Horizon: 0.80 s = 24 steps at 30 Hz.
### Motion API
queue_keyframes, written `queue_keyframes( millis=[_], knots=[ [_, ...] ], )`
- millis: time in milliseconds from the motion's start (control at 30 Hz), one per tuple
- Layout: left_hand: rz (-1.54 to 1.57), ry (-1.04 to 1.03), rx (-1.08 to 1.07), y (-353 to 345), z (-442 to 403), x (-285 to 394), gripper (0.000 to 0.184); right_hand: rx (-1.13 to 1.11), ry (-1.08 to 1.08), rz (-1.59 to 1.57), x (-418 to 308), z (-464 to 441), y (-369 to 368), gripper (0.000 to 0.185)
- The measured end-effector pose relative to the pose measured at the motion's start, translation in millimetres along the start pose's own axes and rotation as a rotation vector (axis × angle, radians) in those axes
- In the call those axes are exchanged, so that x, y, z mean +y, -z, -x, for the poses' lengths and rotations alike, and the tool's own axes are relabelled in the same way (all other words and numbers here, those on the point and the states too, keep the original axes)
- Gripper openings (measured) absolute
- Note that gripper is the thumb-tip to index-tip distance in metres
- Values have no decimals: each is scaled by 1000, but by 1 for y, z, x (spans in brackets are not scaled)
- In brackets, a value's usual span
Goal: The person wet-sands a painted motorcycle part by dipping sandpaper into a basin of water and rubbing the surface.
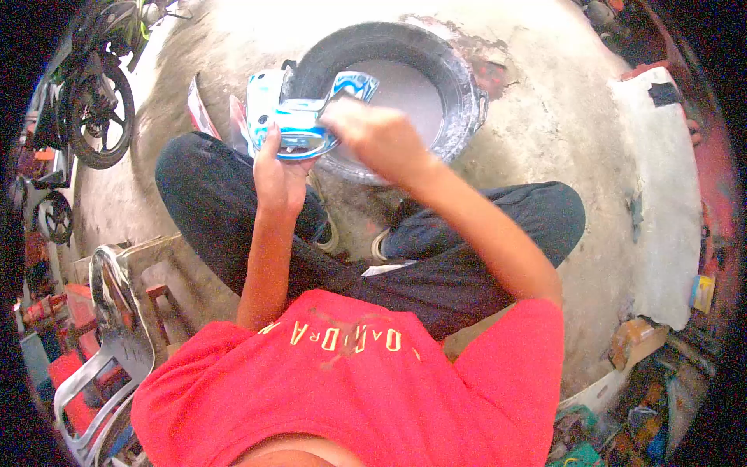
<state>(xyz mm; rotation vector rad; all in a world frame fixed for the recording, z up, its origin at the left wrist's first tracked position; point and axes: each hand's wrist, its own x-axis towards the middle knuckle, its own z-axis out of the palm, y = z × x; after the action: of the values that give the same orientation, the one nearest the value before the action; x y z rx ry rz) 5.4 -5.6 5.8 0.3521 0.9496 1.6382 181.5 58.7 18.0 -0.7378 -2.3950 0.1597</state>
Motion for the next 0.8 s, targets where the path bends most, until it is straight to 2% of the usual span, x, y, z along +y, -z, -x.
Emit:
queue_keyframes(
  millis=[67,133,200,233,333,367,400,467,567,667,700,800],
  knots=[
    [-47,-7,1,-8,8,4,36,-60,-149,69,29,-5,7,32],
    [-47,-4,12,-11,8,3,36,-92,-175,86,36,1,-1,34],
    [-52,-13,34,-7,2,4,37,5,-29,58,11,12,-12,33],
    [-56,-13,38,-4,1,4,37,-20,-72,-57,-3,9,-9,30],
    [-22,36,25,-1,1,5,39,62,-156,-57,26,1,4,27],
    [-26,51,0,-2,2,8,39,74,-374,-113,38,-5,11,22],
    [-27,65,-25,-4,2,9,39,178,-488,-205,53,-6,14,22],
    [-18,64,-20,-5,2,8,41,279,-545,-253,75,-5,19,28],
    [-21,61,-29,-1,0,7,42,187,-846,-767,66,-10,33,35],
    [-20,73,-32,-4,2,9,42,147,-728,-800,64,-7,36,42],
    [-19,77,-35,-4,2,10,42,168,-639,-738,67,-6,34,44],
    [-13,82,-11,-7,4,11,41,84,-604,-521,76,-3,36,43]
  ],
)
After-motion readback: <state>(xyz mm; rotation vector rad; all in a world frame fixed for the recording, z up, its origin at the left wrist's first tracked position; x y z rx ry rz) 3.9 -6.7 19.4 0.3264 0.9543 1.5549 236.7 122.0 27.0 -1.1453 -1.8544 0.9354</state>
